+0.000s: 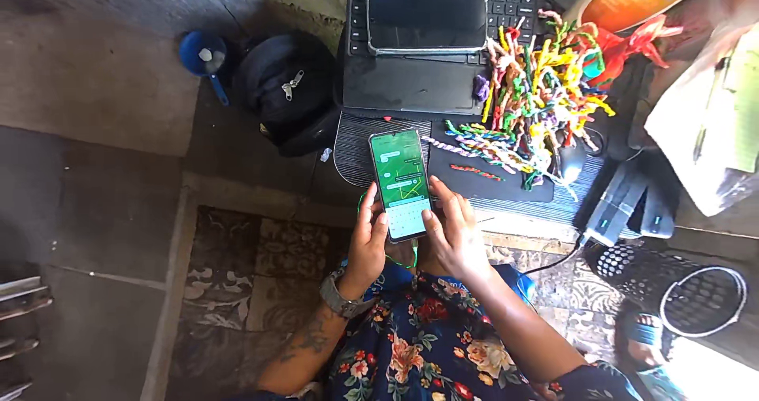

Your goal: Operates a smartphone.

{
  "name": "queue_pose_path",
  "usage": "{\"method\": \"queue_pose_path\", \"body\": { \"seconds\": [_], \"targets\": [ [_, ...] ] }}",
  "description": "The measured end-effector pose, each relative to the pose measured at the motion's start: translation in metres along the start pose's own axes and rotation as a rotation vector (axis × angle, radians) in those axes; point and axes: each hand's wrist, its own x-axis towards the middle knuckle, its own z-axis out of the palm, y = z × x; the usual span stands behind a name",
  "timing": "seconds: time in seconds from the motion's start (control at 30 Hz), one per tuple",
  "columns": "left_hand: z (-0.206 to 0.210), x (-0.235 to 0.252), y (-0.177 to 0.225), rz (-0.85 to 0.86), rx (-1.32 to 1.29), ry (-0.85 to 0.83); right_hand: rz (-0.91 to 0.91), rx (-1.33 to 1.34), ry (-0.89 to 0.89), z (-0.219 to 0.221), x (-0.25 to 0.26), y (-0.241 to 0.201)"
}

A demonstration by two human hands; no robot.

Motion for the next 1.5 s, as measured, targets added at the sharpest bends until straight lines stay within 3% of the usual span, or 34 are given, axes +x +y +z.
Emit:
{"method": "queue_pose_path", "body": {
  "seconds": [0.1, 0.17, 0.43, 0.67, 0.93, 1.13, 1.37, 1.5],
  "targets": [
    [-0.005, -0.013, 0.006, 0.030, -0.072, -0.062, 0.270, 0.538, -0.147, -0.013, -0.005, -0.006],
    [-0.006, -0.026, 0.014, 0.062, -0.117, -0.144, 0.351, 0.748, -0.257, -0.022, -0.014, -0.012],
    [0.008, -0.070, 0.064, 0.251, -0.104, -0.384, 0.136, 1.294, -0.403, -0.053, -0.060, -0.027],
    [0.034, -0.104, 0.080, 0.419, 0.050, -0.314, -0.003, 1.227, -0.281, -0.071, -0.091, -0.044],
    [0.049, -0.120, 0.079, 0.432, 0.033, -0.363, 0.052, 1.019, 0.005, -0.073, -0.109, -0.059],
    [0.052, -0.124, 0.086, 0.422, 0.036, -0.359, -0.113, 1.074, -0.234, -0.081, -0.115, -0.044],
    [0.058, -0.127, 0.084, 0.457, 0.047, -0.307, -0.102, 1.089, -0.193, -0.079, -0.119, -0.044],
    [0.062, -0.129, 0.082, 0.466, 0.033, -0.310, -0.035, 1.063, -0.078, -0.077, -0.118, -0.052]
  ]
}}
